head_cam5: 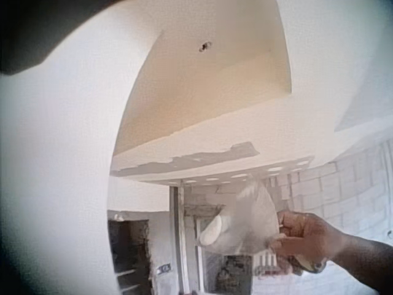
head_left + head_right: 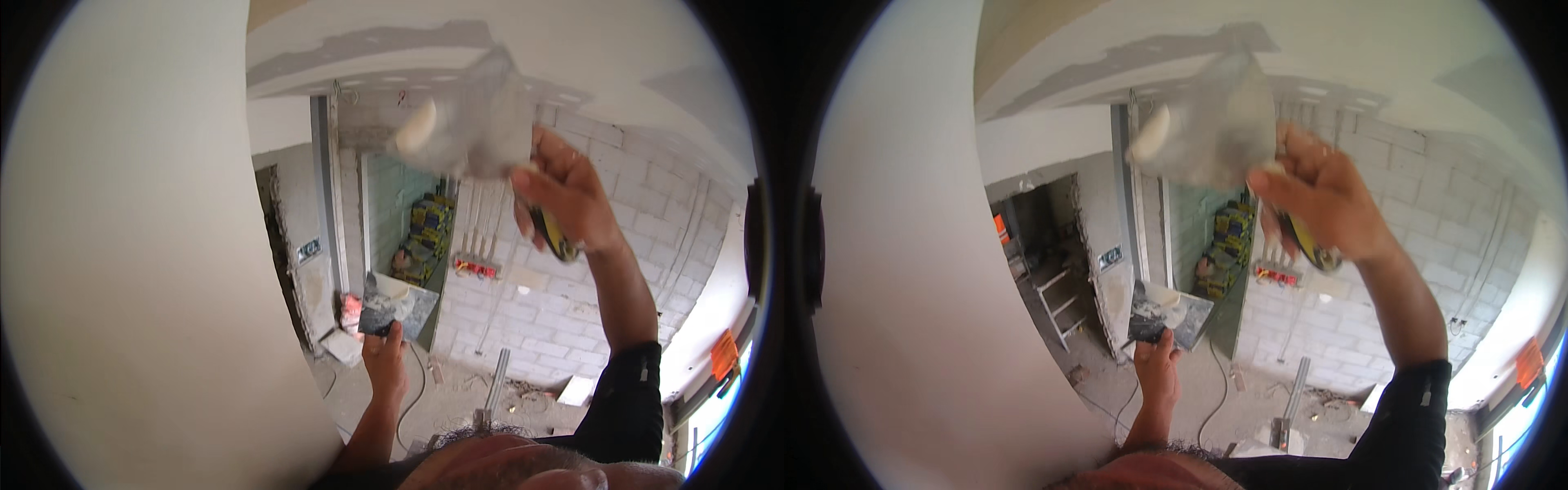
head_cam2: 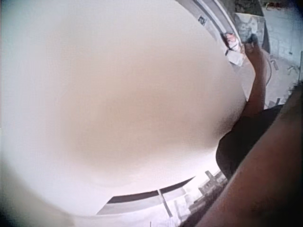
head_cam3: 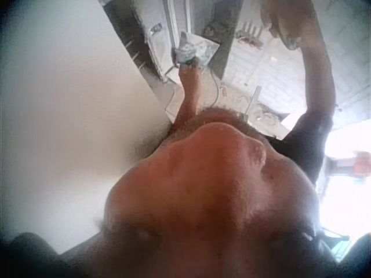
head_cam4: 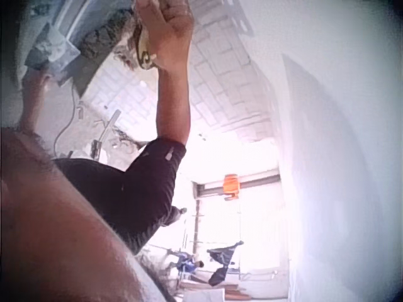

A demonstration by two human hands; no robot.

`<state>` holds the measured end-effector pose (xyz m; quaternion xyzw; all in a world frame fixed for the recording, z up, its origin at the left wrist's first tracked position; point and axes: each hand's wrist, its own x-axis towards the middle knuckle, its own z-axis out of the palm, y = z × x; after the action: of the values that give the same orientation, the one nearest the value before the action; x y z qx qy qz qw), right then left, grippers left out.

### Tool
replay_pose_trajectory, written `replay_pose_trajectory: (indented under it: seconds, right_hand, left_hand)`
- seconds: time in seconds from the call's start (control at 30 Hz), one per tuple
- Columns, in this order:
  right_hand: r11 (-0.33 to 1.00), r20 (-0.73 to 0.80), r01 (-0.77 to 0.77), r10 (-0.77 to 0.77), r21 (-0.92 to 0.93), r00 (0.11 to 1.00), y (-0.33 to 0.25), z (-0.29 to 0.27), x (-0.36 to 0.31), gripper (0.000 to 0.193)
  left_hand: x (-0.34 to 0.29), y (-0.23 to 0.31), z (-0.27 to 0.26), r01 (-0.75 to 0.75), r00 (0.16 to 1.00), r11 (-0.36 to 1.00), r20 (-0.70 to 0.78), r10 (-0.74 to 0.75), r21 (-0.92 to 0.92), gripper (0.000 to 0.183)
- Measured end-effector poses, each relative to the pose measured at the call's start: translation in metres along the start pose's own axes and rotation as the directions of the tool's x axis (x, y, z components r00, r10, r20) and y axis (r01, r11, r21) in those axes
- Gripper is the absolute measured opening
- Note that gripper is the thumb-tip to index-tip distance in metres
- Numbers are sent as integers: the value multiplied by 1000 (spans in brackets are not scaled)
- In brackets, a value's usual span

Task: The person applies plaster to a ceiling using a hawk and a trowel. They repeatedly scoop plaster from the hawk and spread it onto the ceiling surface, smoothing the compound to cover joints and imperfections.

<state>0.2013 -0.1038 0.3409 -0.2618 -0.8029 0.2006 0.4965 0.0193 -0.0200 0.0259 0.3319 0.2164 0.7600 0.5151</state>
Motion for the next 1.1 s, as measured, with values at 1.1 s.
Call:
replay_pose_trajectory:
  seconds: [1.1]
  right_hand:
    - [-829, 624, 204, -206, -521, 754, -110, 52, 233, 13]
  left_hand:
    - [9, 11, -8, 333, 943, 886, 139, -303, -324, 39]
